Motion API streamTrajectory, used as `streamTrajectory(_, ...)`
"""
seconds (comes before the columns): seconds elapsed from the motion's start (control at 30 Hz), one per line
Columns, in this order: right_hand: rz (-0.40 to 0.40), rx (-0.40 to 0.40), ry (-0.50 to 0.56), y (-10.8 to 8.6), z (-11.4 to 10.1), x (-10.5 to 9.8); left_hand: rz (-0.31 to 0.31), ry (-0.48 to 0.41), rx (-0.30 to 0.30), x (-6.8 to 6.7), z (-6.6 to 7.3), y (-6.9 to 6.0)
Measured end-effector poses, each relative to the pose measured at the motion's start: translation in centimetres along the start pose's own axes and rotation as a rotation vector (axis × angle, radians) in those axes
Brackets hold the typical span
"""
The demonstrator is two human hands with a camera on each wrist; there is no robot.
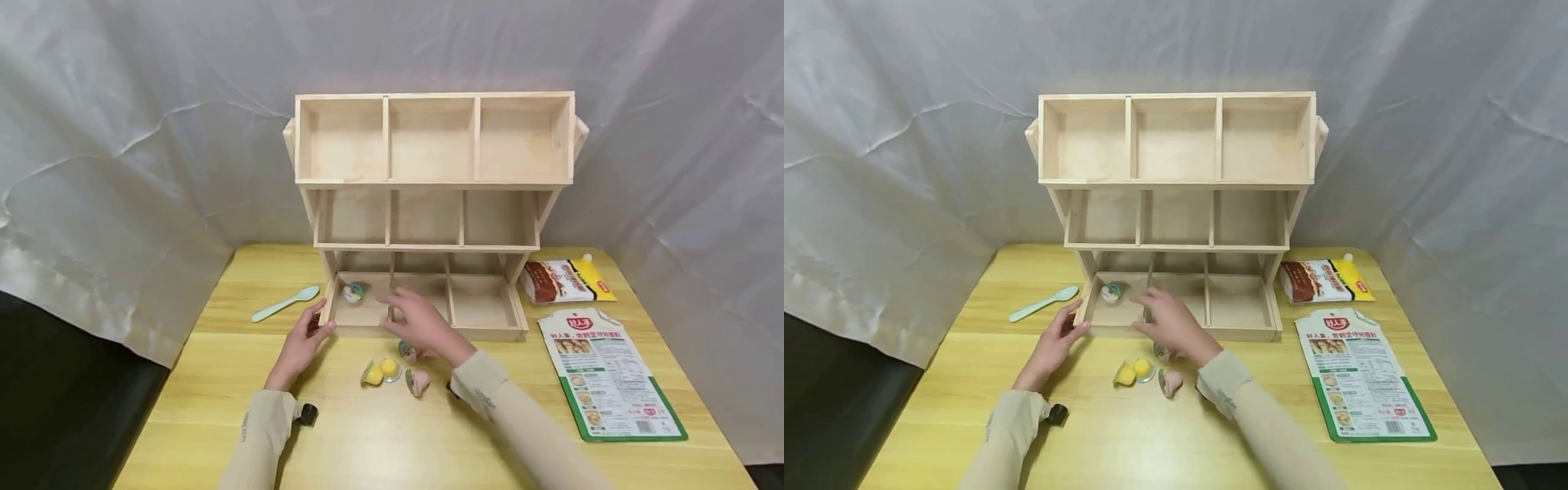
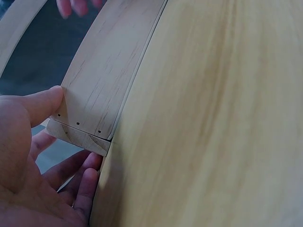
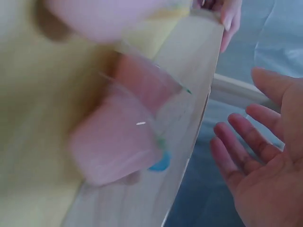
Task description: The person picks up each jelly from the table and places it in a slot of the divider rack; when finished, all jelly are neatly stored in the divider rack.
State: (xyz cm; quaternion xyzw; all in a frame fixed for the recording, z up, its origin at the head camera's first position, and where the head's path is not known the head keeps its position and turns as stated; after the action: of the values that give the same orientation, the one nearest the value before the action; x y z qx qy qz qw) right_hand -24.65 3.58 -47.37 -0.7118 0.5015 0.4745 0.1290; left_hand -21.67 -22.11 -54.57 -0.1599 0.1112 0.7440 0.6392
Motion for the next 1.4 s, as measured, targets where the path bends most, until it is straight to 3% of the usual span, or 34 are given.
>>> streamTrajectory(0.17, -0.01, -0.006, -0.025, -3.5, 0.4, -1.3, -0.002, -0.004, -0.005, 0.4, 0.1, 0.2)
streamTrajectory(0.3, -0.003, -0.018, 0.016, -5.5, 0.7, -2.0, 0.013, 0.011, 0.002, 0.3, -0.9, 0.5)
streamTrajectory(0.63, 0.002, -0.032, 0.086, -8.7, 0.6, -2.4, 0.017, -0.007, 0.01, 0.0, -1.0, 0.4)
streamTrajectory(0.83, -0.006, -0.033, 0.135, -10.0, 0.4, -1.8, 0.023, 0.007, 0.008, 0.0, -1.0, 0.4)
streamTrajectory(1.07, -0.085, 0.013, 0.159, -11.1, 0.5, -0.6, 0.013, 0.031, 0.014, -0.2, -1.5, 0.2)
streamTrajectory(1.4, -0.12, -0.013, 0.109, -11.3, 1.0, -0.5, 0.009, 0.022, 0.019, 0.0, -1.2, 0.5)
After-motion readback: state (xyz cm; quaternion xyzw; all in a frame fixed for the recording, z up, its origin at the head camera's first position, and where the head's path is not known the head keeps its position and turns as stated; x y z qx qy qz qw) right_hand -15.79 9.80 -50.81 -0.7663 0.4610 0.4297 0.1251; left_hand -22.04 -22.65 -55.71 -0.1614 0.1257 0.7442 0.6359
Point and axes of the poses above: each hand's wrist, its own y-axis towards the middle knuckle, its own x-axis out of the palm, z = x × y, the point moved 4 cm from there along y, towards the middle knuckle, and after that the axes turned 11 degrees about z, right-handed, at the moved point
